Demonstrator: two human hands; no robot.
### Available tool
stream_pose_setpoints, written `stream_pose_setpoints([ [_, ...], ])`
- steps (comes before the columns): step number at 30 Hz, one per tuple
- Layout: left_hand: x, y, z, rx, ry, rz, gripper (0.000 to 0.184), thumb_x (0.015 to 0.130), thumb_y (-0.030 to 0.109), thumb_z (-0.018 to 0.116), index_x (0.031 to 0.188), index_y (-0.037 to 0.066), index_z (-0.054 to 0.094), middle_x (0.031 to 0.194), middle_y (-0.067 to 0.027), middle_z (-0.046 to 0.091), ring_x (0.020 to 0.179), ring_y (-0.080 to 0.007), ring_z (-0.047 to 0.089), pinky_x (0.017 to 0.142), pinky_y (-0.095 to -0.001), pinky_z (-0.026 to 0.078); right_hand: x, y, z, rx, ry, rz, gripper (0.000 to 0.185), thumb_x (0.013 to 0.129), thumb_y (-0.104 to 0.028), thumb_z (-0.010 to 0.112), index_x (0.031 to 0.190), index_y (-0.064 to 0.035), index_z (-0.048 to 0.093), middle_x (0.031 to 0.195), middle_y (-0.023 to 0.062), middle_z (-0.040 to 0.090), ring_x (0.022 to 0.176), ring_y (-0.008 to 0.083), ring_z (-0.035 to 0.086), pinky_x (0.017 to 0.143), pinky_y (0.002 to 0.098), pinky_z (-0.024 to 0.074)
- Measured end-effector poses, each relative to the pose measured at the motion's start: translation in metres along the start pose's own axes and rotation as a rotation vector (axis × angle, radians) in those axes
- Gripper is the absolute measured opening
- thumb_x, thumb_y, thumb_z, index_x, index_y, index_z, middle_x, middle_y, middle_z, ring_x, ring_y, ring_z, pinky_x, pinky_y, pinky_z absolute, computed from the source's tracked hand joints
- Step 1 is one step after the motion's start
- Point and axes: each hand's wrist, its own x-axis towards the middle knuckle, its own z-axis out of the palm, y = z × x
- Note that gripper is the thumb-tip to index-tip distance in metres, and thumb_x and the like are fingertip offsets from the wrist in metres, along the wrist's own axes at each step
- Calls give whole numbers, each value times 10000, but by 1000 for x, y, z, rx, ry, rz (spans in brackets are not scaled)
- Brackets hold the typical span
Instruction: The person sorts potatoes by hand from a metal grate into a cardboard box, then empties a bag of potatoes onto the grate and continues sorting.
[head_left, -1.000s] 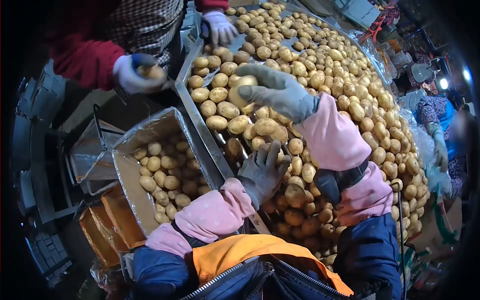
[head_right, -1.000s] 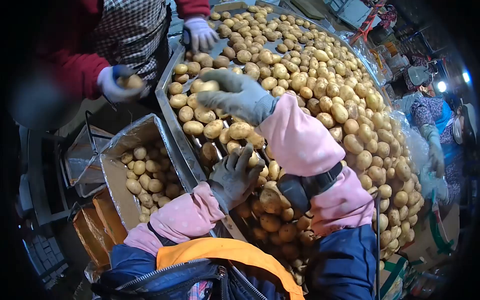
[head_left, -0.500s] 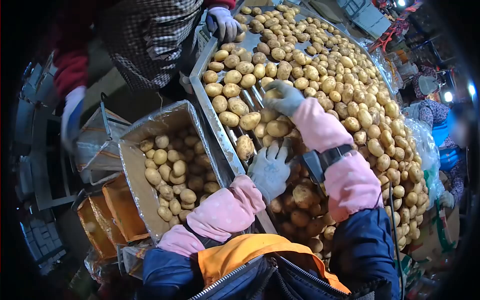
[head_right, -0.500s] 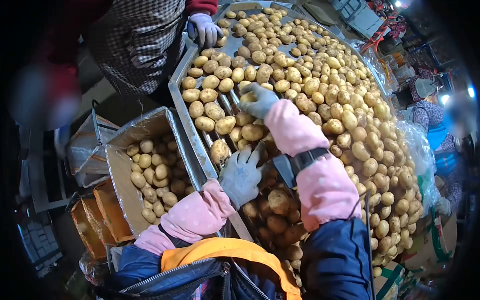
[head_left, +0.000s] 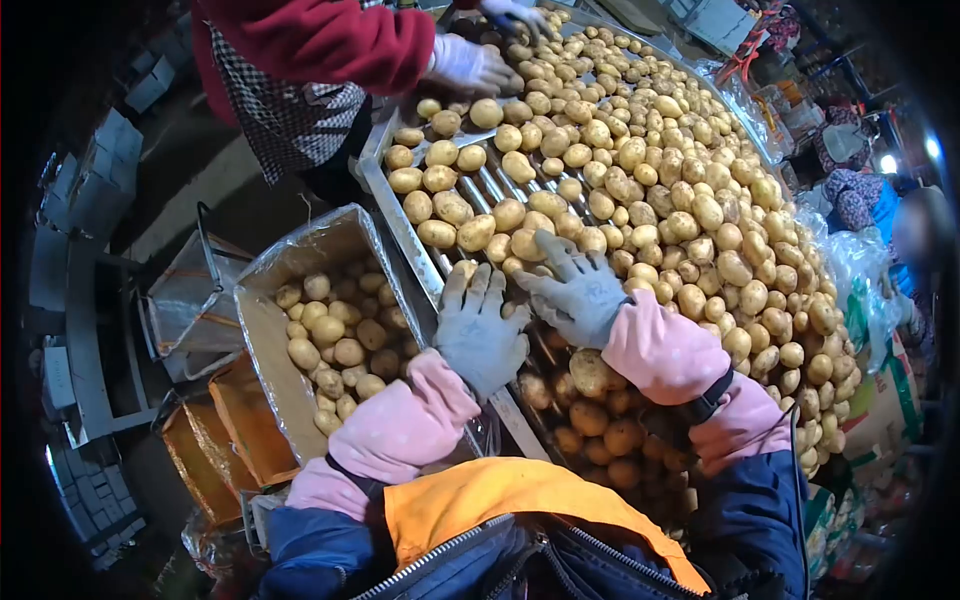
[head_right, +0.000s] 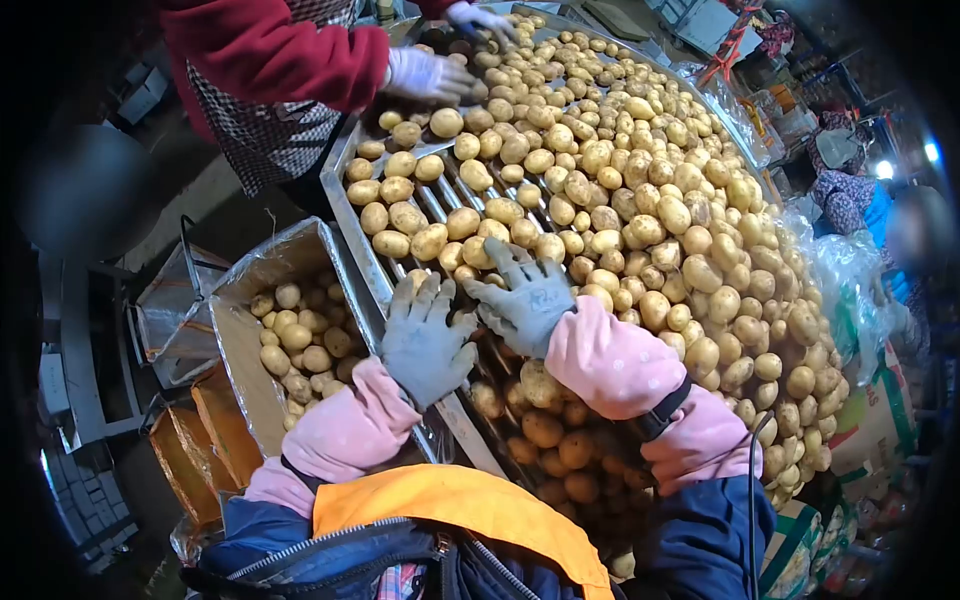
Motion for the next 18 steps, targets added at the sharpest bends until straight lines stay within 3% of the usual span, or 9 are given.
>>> stream_pose_setpoints([
  [2,16,-11,0,-20,-101,-10,468,790,390,647,1216,197,650,1314,-227,577,1356,-389,438,1154,-601,236,8,15,2,62,-163,131,386,952,-413,545,1319,-305,601,1508,134,417,1403,368,381,1081,646,304],
  [4,36,-25,-2,-38,-199,-28,539,802,422,654,1298,219,596,1354,-229,548,1357,-390,434,1140,-585,261,29,26,-9,63,-317,269,383,963,-443,503,1317,-337,606,1457,90,491,1409,337,373,1081,615,329],
  [5,42,-37,7,-65,-79,24,583,788,447,685,1285,152,604,1332,-209,558,1311,-381,469,1091,-540,325,50,31,-22,-36,-464,314,360,960,-428,505,1276,-319,637,1391,89,548,1353,324,440,1059,594,369],
  [7,48,-43,17,-30,26,16,525,810,380,674,1268,132,613,1294,-197,579,1247,-381,516,1058,-525,361,85,47,-42,-85,-616,414,317,949,-399,516,1181,-274,692,1243,95,643,1196,311,571,988,545,451],
  [8,49,-42,21,-6,82,6,505,815,359,671,1261,129,616,1272,-192,590,1216,-380,536,1049,-525,370,98,55,-48,-40,-619,467,300,942,-384,524,1126,-247,717,1161,103,680,1096,310,634,939,515,493],
  [10,38,-25,7,-7,15,71,483,813,341,673,1235,110,631,1246,-187,602,1185,-378,550,1038,-522,381,115,55,-47,49,-215,371,260,917,-331,571,1096,-216,719,1104,100,693,1050,340,656,872,471,523],
  [12,31,-16,3,-47,31,108,468,805,328,680,1207,91,646,1225,-182,609,1163,-371,555,1036,-518,385,144,59,-9,163,-11,218,298,912,-290,579,1186,-245,690,1137,94,686,1093,332,650,894,459,522],
  [15,31,-15,6,-163,128,55,463,746,314,720,1119,43,682,1212,-174,608,1139,-348,546,1053,-503,377,179,61,37,83,-204,229,397,891,-193,588,1274,-282,638,1152,106,685,1100,322,653,918,453,521],
  [18,30,-16,6,-93,-80,-6,437,813,381,671,1106,57,688,1283,-157,566,1190,-332,505,1098,-507,317,204,70,80,158,-356,361,470,870,-137,592,1311,-299,611,1144,123,690,1100,323,656,923,453,523],
])
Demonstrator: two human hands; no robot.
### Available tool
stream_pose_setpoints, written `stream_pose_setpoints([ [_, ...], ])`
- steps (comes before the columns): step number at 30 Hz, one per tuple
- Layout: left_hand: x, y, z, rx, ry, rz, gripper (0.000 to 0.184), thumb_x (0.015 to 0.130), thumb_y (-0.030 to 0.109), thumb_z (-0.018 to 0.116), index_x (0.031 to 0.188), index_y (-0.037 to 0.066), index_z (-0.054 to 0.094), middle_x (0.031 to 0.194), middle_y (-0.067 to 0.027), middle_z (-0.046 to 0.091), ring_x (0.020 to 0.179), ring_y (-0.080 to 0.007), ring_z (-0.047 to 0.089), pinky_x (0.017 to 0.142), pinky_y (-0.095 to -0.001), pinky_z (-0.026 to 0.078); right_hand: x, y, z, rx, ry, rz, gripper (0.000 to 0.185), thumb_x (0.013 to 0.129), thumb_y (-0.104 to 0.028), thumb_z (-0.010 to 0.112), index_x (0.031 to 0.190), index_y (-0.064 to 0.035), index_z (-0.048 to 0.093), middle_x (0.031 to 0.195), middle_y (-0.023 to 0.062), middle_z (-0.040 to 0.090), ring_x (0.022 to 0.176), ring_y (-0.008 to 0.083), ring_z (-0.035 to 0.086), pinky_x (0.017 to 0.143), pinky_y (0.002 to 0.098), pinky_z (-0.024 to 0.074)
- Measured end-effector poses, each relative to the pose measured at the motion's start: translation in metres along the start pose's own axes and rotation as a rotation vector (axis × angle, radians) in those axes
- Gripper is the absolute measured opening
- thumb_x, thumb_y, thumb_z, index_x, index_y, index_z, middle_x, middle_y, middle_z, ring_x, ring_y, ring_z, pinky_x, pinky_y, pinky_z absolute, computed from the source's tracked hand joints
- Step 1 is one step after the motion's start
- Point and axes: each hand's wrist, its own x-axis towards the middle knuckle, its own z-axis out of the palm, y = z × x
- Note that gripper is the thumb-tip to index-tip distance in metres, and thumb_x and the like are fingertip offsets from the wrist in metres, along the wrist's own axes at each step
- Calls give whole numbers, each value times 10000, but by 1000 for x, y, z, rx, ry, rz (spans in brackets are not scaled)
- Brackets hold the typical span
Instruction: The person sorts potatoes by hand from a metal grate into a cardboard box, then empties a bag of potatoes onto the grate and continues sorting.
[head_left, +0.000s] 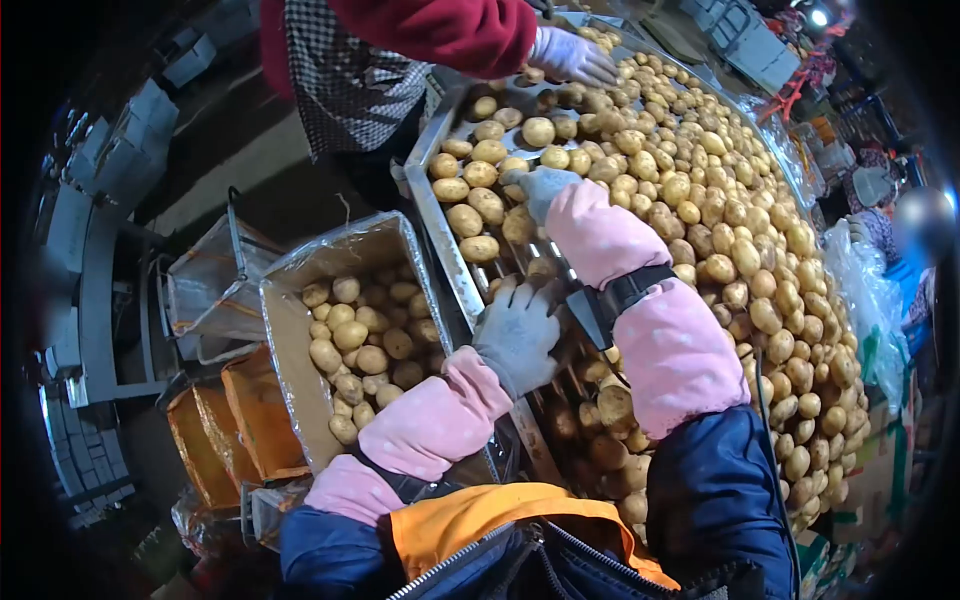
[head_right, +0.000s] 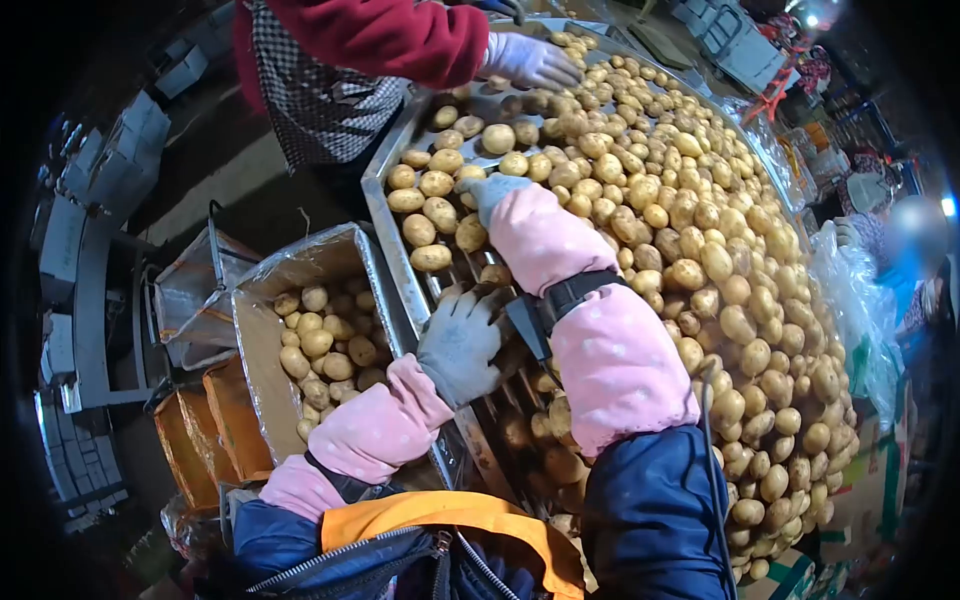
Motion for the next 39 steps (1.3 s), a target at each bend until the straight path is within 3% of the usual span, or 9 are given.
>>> stream_pose_setpoints([
  [5,-6,-9,8,-397,435,-5,487,781,108,687,1257,32,613,1186,-162,627,1109,-295,599,1019,-399,457,-69,-33,-54,634,66,274,620,846,-166,768,1406,-221,508,1080,109,699,1001,192,675,878,326,538],
  [9,-11,13,-15,-1376,712,-396,471,959,17,596,1416,8,481,1257,-87,632,1073,-110,606,937,-251,483,-125,-21,-18,1409,268,-166,639,840,-59,761,1412,-69,476,1150,82,658,1022,172,652,879,316,551],
  [13,-47,30,-55,-2188,286,-228,570,1005,367,596,1450,43,446,1190,-81,654,1039,-191,676,894,-361,576,-230,-73,-49,1557,82,-265,648,853,-66,751,1431,-50,458,1333,94,562,1142,209,602,972,341,512],
  [14,-59,38,-60,-2309,284,-221,478,981,218,641,1397,46,482,1173,-95,661,1017,-204,688,862,-389,593,-245,-79,-42,1501,51,-292,651,858,-82,747,1439,-50,455,1382,101,535,1202,231,578,1019,358,486],
  [17,-86,46,-49,-2156,481,-438,415,834,-88,622,1226,41,575,1083,-73,671,927,-183,690,798,-320,593,-275,-104,-34,949,341,-585,747,795,-99,768,1460,-7,441,1530,158,382,1420,263,371,1161,398,308],
  [18,-99,44,-34,-1984,617,-213,354,939,80,590,1285,20,554,1060,-75,660,954,-151,650,822,-301,564,-282,-108,-28,886,318,-617,753,791,-84,762,1461,9,431,1535,164,381,1419,261,375,1156,394,314],
  [30,-384,-100,-134,-1020,1394,-914,305,939,63,624,1242,83,599,969,-42,665,689,-121,620,577,-273,555,-337,-89,-5,951,232,-383,574,911,-2,613,1455,24,433,1407,147,547,1296,229,523,1100,373,386],
  [34,-428,-204,-75,-871,809,-1247,455,956,165,652,1370,67,489,1196,-117,604,1045,-203,576,870,-344,503,-333,-84,-1,804,304,-317,543,904,-65,651,1423,-22,496,1385,150,577,1302,233,527,1072,364,403],
  [39,-348,-101,-108,-354,1233,-1014,453,1021,135,532,1445,5,437,1428,-186,493,1299,-263,497,1120,-353,388,-364,-48,1,5,347,-95,821,782,-328,770,1481,-86,415,1482,228,424,1354,418,410,1130,518,300],
])
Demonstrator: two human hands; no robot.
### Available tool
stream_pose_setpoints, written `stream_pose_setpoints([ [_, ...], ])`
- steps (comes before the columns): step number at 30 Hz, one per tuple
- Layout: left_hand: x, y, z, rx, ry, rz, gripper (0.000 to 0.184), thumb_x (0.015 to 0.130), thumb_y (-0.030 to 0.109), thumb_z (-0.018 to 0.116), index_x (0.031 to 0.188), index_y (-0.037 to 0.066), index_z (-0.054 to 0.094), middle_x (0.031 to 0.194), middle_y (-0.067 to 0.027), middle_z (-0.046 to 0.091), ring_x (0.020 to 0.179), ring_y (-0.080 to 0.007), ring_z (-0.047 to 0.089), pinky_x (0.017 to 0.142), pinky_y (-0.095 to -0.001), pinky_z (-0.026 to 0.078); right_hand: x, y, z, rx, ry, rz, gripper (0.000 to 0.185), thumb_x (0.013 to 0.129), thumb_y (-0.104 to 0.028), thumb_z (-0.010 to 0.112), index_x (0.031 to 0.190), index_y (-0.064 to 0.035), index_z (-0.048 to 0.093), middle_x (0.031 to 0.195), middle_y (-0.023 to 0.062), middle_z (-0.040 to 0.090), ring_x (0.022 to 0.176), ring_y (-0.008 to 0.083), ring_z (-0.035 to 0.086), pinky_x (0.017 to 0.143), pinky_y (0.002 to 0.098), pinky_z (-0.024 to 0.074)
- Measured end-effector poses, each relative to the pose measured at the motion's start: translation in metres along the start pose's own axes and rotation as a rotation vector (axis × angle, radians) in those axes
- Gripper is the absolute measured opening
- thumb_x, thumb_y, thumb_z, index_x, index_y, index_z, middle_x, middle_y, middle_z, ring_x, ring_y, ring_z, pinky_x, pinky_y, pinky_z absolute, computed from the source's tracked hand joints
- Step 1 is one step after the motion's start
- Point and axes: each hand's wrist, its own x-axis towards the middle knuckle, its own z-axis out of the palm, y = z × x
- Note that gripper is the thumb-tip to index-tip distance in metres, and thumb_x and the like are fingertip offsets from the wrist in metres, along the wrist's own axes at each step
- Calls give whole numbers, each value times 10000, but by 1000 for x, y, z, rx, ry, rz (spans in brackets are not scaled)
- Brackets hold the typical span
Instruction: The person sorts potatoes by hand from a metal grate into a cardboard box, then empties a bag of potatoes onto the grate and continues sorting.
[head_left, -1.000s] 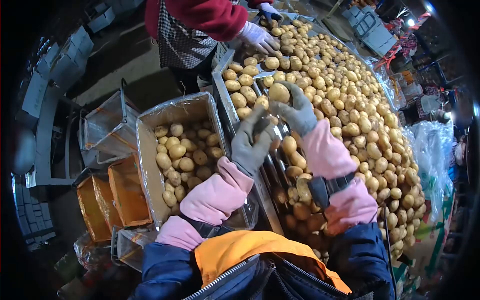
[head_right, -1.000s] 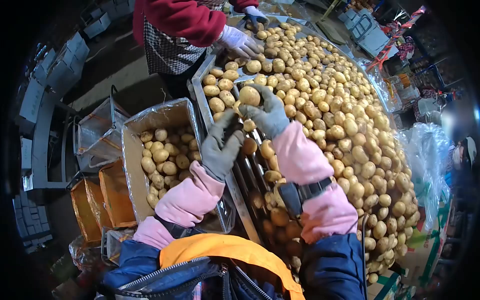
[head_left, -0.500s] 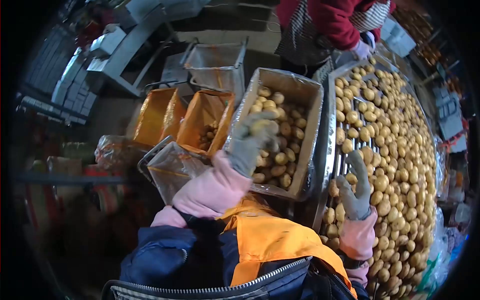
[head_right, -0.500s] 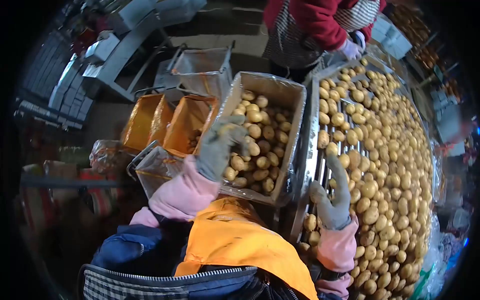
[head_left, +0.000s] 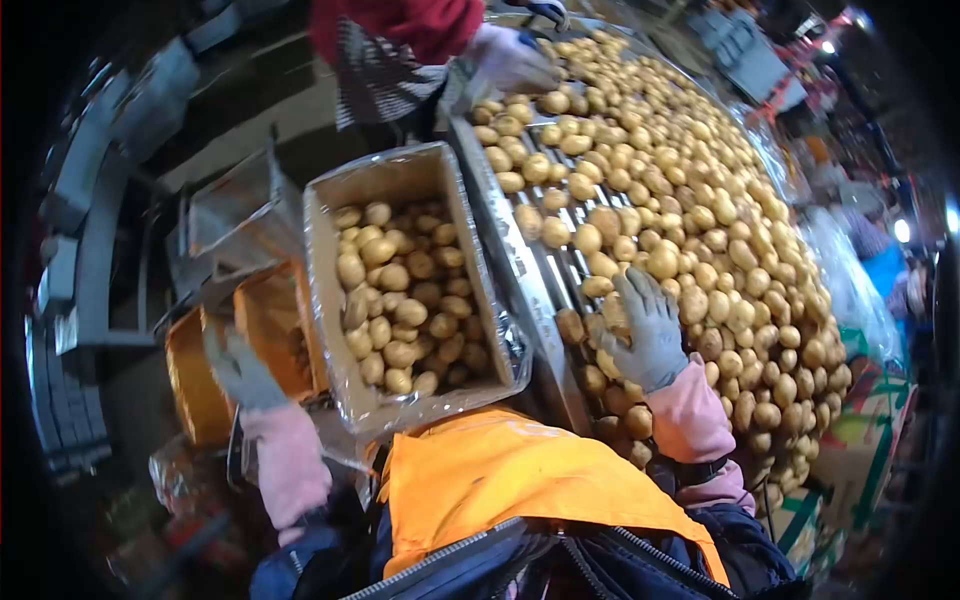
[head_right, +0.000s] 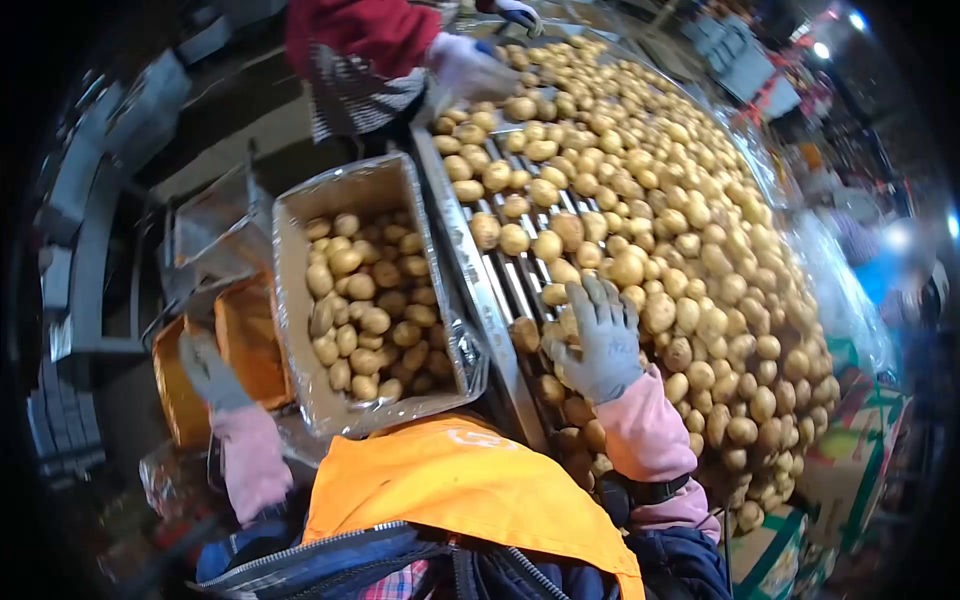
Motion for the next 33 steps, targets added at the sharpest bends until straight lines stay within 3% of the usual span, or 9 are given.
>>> stream_pose_setpoints([
  [4,-60,106,48,215,-169,501,431,1009,97,520,1416,-29,461,1375,-167,535,1257,-241,523,1078,-380,418,-26,-17,1,-92,-190,112,975,735,-400,789,1541,-112,320,1555,261,272,1411,444,315,1151,573,235],
  [8,-99,126,168,-83,-1027,786,459,849,70,646,1303,42,588,1316,-170,570,1257,-360,523,1092,-457,401,7,-17,32,-42,-196,100,1003,667,-374,795,1545,-206,339,1593,259,202,1428,441,298,1160,604,202],
  [12,-126,114,271,236,-950,1022,535,855,232,661,1347,66,532,1255,-185,585,1223,-411,523,1081,-503,376,17,-9,56,-143,-279,41,781,647,-330,807,1381,-215,563,1586,234,243,1393,400,361,1072,692,241],
  [15,-110,128,316,602,-1235,1059,447,780,273,694,1174,85,597,1089,-153,641,1039,-349,614,990,-468,429,26,-10,48,-13,-211,41,760,637,-380,823,1346,-232,592,1587,225,251,1349,395,408,1042,675,275],
  [18,-114,131,350,854,-1429,998,405,733,301,726,1074,102,637,1070,-142,657,992,-325,644,933,-445,469,28,-9,49,13,-220,48,770,630,-414,831,1344,-254,591,1583,211,265,1319,391,436,1028,667,282],
  [22,-109,125,339,181,-1149,796,392,781,267,715,1140,115,679,996,-125,681,953,-303,672,820,-404,528,29,-9,48,-9,-221,61,752,642,-410,822,1341,-255,590,1591,202,251,1349,386,416,1040,676,269],
  [25,-81,141,282,-622,-1309,-180,402,886,219,649,1231,14,638,1025,-126,670,873,-218,690,765,-364,565,28,-9,47,11,-274,72,766,661,-306,790,1387,-273,548,1618,206,198,1427,409,338,1091,710,194],
  [27,-41,144,214,-780,-1273,-363,410,903,200,616,1225,-52,614,1105,-171,653,859,-241,700,743,-350,579,32,-15,37,46,-289,77,798,647,-269,798,1402,-267,537,1625,208,184,1438,400,325,1101,702,186],
  [33,12,73,-61,-191,-685,-248,305,951,132,484,1134,-55,641,1037,-118,656,812,-161,681,746,-266,557,28,-14,44,-64,-319,35,834,665,-197,782,1445,-258,493,1629,196,184,1458,372,301,1137,634,211],
])
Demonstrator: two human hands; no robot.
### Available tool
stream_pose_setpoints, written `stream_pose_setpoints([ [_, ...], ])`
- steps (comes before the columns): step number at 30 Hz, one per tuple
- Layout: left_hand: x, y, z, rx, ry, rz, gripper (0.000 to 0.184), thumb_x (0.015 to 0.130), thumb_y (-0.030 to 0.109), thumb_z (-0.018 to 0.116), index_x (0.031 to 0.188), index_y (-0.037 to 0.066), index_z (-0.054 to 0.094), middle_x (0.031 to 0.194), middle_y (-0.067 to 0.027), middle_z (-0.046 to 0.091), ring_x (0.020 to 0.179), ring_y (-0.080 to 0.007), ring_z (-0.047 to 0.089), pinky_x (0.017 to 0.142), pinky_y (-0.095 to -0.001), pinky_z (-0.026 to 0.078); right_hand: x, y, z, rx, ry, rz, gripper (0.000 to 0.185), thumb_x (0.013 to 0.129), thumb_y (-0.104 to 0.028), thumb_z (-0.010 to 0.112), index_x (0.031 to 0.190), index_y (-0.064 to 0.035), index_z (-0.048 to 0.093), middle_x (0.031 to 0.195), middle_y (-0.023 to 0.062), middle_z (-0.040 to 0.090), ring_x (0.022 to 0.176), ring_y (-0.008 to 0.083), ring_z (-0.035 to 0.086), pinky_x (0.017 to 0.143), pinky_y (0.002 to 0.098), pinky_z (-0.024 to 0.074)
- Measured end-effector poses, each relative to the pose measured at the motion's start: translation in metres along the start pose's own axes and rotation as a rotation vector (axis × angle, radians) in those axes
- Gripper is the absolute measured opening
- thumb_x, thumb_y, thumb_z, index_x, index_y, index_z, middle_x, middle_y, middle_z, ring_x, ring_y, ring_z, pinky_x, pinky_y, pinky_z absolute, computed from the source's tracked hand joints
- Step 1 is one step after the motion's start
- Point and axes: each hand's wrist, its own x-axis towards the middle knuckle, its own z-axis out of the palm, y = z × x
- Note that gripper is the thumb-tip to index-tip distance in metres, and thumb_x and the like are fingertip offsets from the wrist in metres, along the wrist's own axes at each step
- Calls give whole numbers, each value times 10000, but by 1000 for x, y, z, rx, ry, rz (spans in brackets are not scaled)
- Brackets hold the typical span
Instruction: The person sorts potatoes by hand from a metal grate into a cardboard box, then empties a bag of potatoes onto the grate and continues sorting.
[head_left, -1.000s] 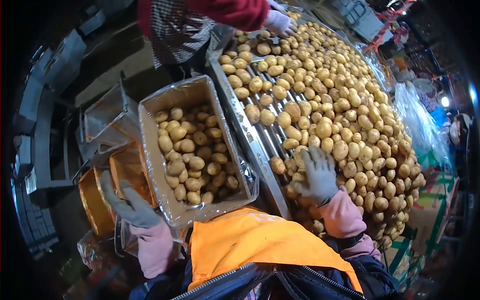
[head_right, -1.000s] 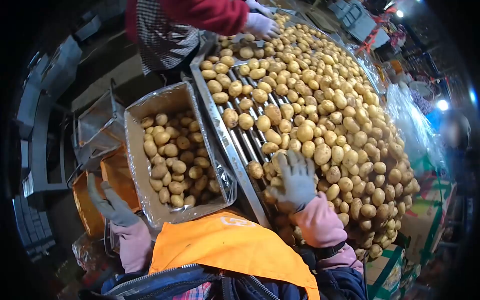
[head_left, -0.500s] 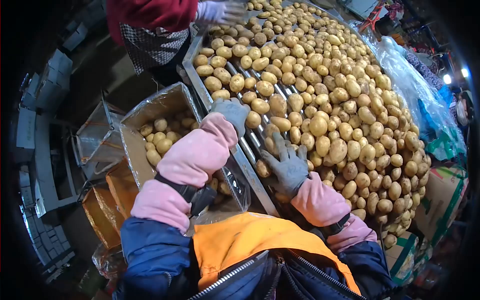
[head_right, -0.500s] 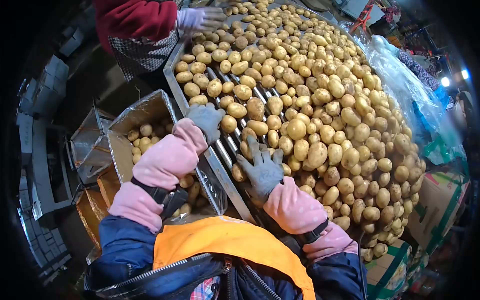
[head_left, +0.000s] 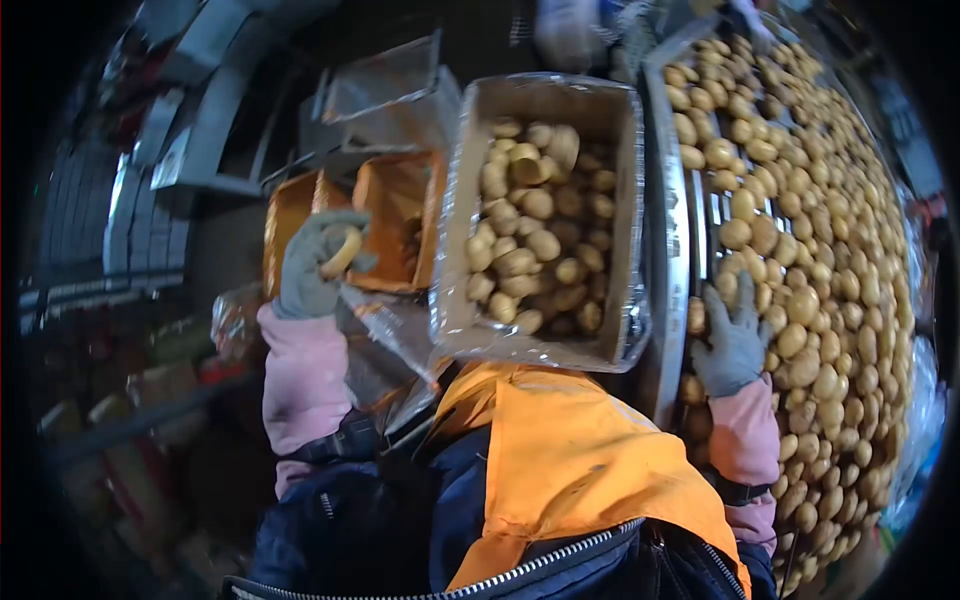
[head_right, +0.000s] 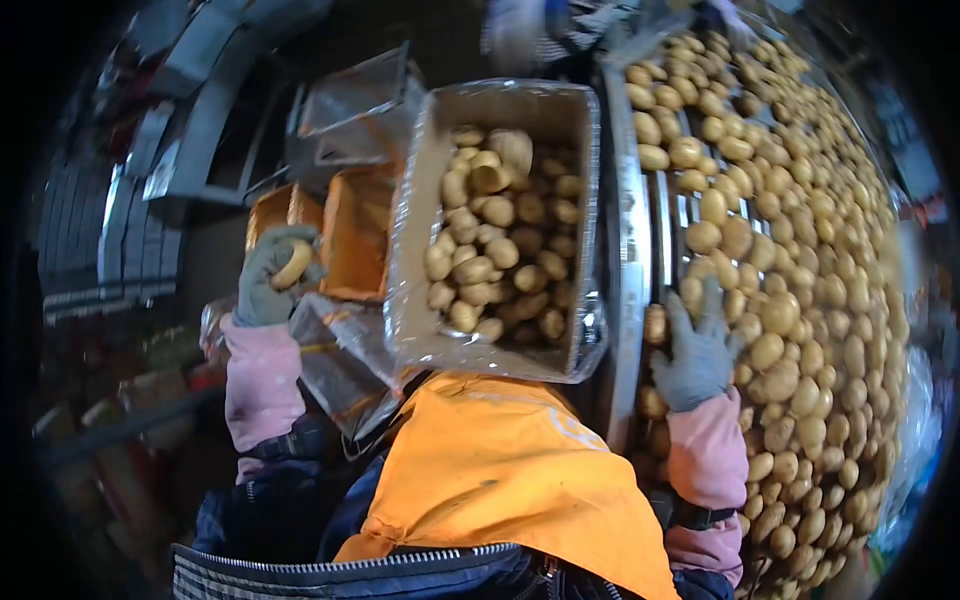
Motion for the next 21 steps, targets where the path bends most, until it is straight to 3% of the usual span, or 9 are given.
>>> stream_pose_setpoints([
  [2,-59,-52,-81,-16,88,-172,309,949,147,495,1131,-45,655,1081,-121,641,844,-157,675,746,-261,558,1,-5,-6,-47,-55,33,825,677,-175,759,1452,-247,485,1635,187,172,1454,381,308,1132,616,235],
  [6,-135,-137,-95,63,437,-561,320,952,157,538,1204,-11,642,1160,-103,626,959,-166,645,757,-243,547,4,-6,-1,-34,-18,-7,802,685,-160,749,1441,-249,497,1632,201,173,1437,392,338,1130,603,251],
  [10,-145,-264,-130,268,523,-264,382,944,41,566,1325,10,555,1237,-113,619,1127,-211,587,973,-306,475,-3,-1,-3,-66,-2,-28,780,715,-244,767,1444,-258,492,1597,253,235,1403,451,362,1116,606,293],
  [11,-118,-254,-129,248,497,-270,393,944,39,576,1334,2,548,1264,-119,612,1164,-217,570,1017,-328,448,-4,-4,-10,-65,-22,-26,775,730,-284,774,1449,-258,486,1585,266,255,1393,473,362,1111,613,302],
  [14,-34,-108,-26,434,618,154,394,954,38,568,1341,-26,538,1270,-120,630,1189,-231,570,1053,-360,435,-20,1,-8,-45,126,-67,848,732,-411,788,1475,-199,439,1536,251,333,1399,433,346,1123,596,262],
  [17,20,-22,85,577,227,468,393,946,68,597,1326,-25,552,1230,-133,659,1179,-260,587,1049,-367,444,-37,-2,-26,-90,160,47,956,736,-496,777,1509,-117,361,1538,237,342,1425,422,322,1159,600,193],
  [19,31,6,184,472,-67,490,427,881,66,672,1291,-13,588,1169,-166,677,1119,-305,624,1011,-381,475,-32,8,-24,-70,116,114,977,748,-504,761,1518,-82,332,1537,240,346,1438,419,306,1174,601,160],
  [20,45,11,224,450,-401,661,416,813,-27,656,1223,-23,583,1207,-166,634,1095,-289,619,938,-374,486,-22,13,-13,-90,98,84,974,766,-508,739,1517,-51,319,1534,248,348,1446,418,297,1185,599,140],
  [21,57,7,270,305,-577,939,488,723,-8,658,1207,-1,596,1215,-177,622,1085,-327,610,927,-411,485,-13,18,-1,-110,80,54,973,784,-511,717,1517,-20,305,1532,257,351,1455,416,287,1195,598,120],
])
